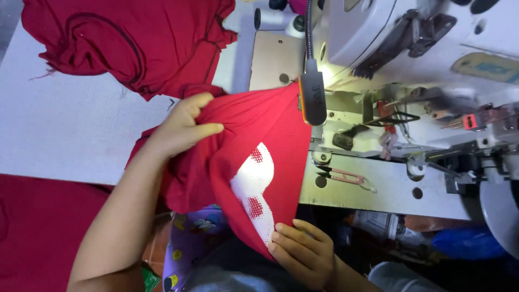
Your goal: A worker is seen handling, turning, and stacking red fabric pieces on a sewing machine table, occasionally using thread snips.
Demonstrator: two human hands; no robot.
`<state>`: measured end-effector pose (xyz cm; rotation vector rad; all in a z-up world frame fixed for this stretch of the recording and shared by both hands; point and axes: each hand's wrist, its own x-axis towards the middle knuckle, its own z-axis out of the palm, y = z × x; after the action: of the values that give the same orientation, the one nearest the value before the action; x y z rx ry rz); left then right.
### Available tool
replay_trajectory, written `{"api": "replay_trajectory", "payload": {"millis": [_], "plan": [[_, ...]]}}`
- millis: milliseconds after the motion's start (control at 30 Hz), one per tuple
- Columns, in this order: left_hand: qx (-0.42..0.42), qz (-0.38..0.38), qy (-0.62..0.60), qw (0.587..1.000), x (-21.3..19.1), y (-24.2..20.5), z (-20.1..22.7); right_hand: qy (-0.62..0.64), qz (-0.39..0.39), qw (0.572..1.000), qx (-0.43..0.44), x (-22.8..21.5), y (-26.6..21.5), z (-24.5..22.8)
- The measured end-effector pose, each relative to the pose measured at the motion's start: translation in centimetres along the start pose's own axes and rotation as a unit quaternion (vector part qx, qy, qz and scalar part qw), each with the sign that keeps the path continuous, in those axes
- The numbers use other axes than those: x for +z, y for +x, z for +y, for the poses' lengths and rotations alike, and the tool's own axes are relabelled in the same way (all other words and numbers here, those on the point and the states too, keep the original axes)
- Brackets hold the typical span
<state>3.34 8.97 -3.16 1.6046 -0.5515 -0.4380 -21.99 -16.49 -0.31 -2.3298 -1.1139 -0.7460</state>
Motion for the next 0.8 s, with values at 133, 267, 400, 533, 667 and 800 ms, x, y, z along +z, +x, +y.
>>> {"api": "replay_trajectory", "payload": {"millis": [133, 267, 400, 533, 667, 800], "plan": [[0.007, 0.007, -0.022, 1.0, 0.1, 0.2, 1.6, -0.014, 0.002, 1.0, 0.002, 0.3, 0.3, 1.1], [0.023, 0.069, -0.007, 0.997, 0.7, 1.4, 1.8, -0.05, -0.009, 0.999, 0.014, 0.9, 0.0, 3.0], [0.043, 0.13, -0.014, 0.99, 0.8, 2.6, 1.7, -0.069, 0.006, 0.997, 0.038, 1.5, 0.2, 4.7], [0.055, 0.173, -0.011, 0.983, 0.7, 4.2, 2.2, -0.063, 0.024, 0.997, 0.035, 1.8, 0.4, 7.0], [0.106, 0.197, 0.002, 0.975, -0.1, 6.0, 2.0, -0.06, 0.054, 0.995, 0.054, 2.0, 0.6, 9.1], [0.211, 0.3, 0.319, 0.874, -0.8, 6.6, 1.9, -0.054, 0.046, 0.996, 0.05, 2.2, 0.9, 11.2]]}}
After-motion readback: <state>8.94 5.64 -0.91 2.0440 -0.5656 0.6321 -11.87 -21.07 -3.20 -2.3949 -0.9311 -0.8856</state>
